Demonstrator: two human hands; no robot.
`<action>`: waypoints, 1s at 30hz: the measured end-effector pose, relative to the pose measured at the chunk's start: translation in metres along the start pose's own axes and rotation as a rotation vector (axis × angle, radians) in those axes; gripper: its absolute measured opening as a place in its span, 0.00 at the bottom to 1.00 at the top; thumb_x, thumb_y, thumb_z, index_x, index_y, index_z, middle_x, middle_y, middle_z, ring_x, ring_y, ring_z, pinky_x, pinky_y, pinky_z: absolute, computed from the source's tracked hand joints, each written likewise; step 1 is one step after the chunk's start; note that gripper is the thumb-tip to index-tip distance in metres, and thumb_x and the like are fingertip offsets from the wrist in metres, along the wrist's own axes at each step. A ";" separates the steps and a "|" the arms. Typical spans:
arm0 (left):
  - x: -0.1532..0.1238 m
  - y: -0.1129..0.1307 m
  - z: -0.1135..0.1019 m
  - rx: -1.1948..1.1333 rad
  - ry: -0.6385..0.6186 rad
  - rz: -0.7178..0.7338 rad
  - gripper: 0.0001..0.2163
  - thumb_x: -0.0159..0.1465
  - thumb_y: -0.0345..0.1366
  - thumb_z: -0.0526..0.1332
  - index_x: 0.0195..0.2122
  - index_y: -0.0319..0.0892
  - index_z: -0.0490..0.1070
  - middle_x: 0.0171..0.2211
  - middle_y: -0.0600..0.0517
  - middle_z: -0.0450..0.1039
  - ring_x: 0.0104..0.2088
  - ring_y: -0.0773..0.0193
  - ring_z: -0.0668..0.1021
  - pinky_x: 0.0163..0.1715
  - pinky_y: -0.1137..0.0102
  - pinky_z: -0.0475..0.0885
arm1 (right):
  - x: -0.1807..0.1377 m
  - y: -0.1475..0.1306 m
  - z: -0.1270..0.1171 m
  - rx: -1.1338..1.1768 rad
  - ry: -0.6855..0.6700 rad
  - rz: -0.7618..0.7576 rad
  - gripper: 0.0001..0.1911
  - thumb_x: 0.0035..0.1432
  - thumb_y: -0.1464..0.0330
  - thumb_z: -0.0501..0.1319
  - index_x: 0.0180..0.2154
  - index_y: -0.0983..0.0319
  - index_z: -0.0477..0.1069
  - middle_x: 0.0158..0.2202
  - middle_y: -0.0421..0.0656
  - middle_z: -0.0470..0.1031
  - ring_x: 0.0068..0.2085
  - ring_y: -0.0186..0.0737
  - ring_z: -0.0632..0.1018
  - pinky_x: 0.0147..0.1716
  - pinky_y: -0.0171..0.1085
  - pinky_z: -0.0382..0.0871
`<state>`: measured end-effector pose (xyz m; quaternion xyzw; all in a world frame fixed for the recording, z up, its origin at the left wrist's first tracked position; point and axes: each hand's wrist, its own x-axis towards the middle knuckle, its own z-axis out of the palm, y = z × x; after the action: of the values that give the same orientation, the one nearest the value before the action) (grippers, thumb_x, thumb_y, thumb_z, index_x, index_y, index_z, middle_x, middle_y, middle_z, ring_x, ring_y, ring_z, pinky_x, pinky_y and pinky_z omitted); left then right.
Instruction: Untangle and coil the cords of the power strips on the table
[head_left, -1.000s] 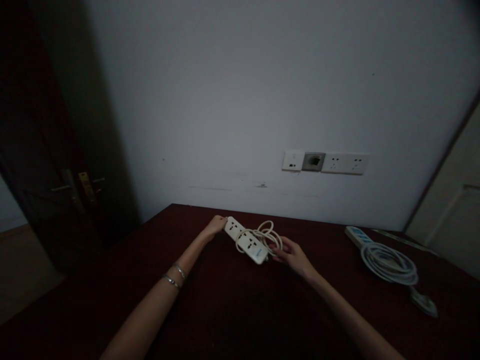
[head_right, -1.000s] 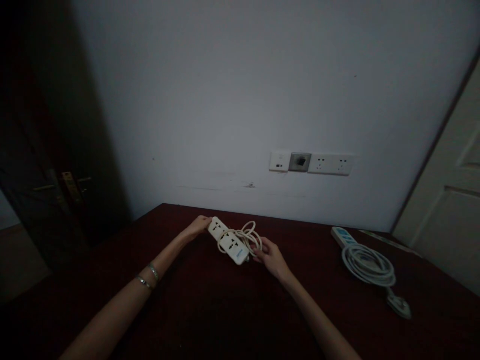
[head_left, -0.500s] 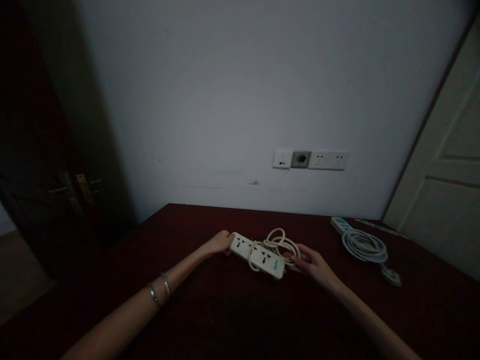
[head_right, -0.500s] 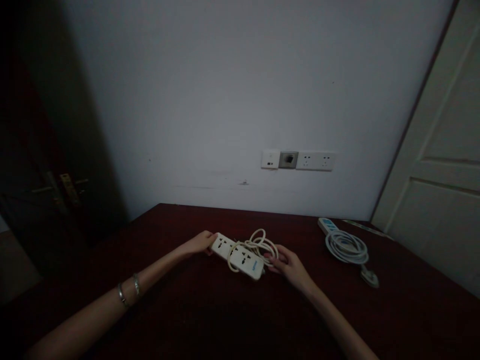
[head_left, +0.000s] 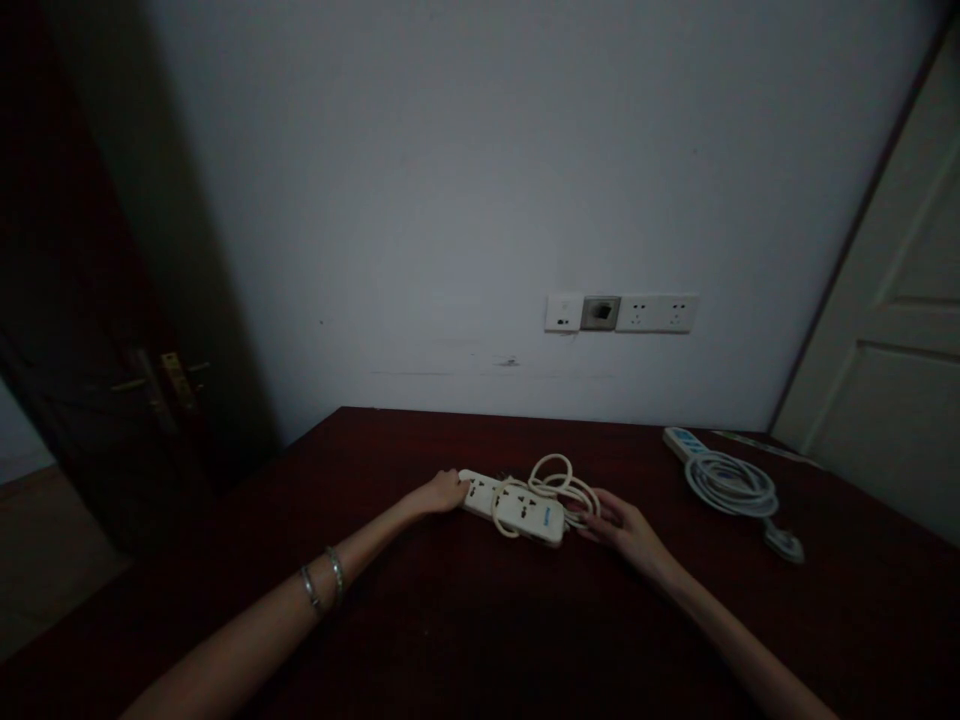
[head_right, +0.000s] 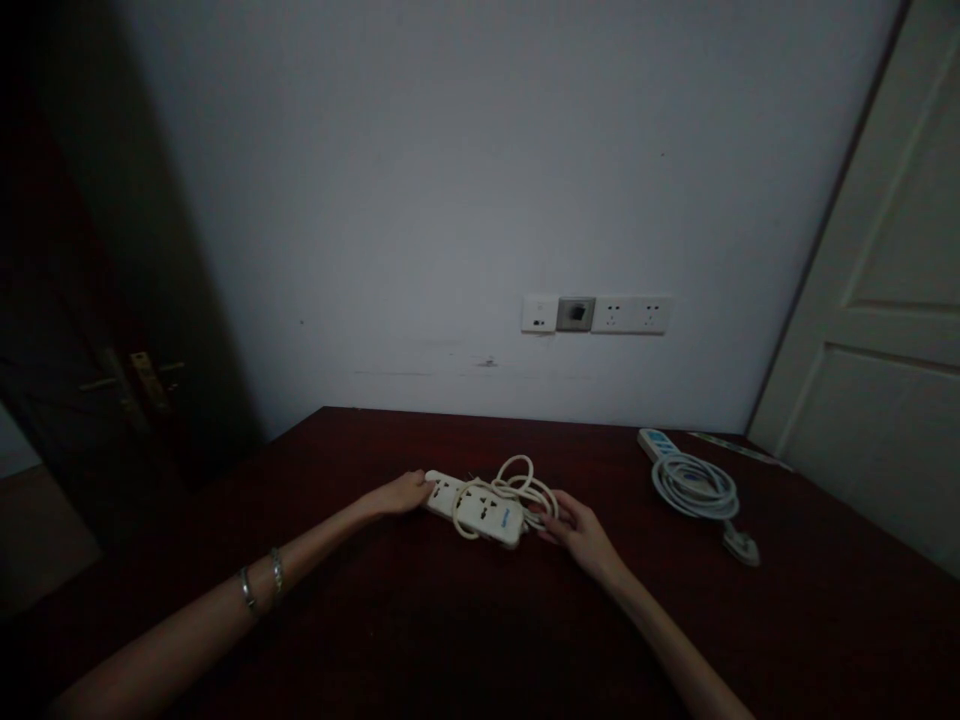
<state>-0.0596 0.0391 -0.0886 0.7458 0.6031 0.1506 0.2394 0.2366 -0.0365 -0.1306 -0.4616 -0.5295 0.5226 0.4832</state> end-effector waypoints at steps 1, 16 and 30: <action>0.000 -0.001 0.000 0.004 -0.003 -0.002 0.12 0.57 0.41 0.54 0.29 0.38 0.70 0.35 0.40 0.74 0.40 0.51 0.75 0.39 0.67 0.66 | 0.000 0.000 0.000 -0.009 -0.001 -0.004 0.30 0.36 0.52 0.67 0.41 0.61 0.67 0.43 0.47 0.74 0.46 0.48 0.75 0.44 0.44 0.70; 0.039 0.027 -0.013 -0.222 -0.067 0.353 0.17 0.58 0.41 0.56 0.44 0.35 0.71 0.45 0.44 0.73 0.45 0.60 0.74 0.45 0.70 0.66 | -0.007 -0.008 -0.001 -0.199 -0.004 -0.141 0.26 0.42 0.52 0.65 0.39 0.63 0.72 0.41 0.46 0.74 0.43 0.46 0.74 0.43 0.41 0.69; 0.043 0.028 0.001 -0.074 -0.276 0.444 0.33 0.48 0.49 0.64 0.53 0.35 0.66 0.45 0.41 0.72 0.43 0.55 0.74 0.41 0.68 0.66 | -0.006 -0.008 -0.009 -0.369 0.030 -0.208 0.14 0.48 0.60 0.62 0.36 0.61 0.74 0.41 0.44 0.75 0.46 0.47 0.73 0.49 0.43 0.65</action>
<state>-0.0264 0.0764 -0.0776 0.8642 0.3804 0.1182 0.3074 0.2466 -0.0420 -0.1224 -0.4928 -0.6538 0.3570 0.4496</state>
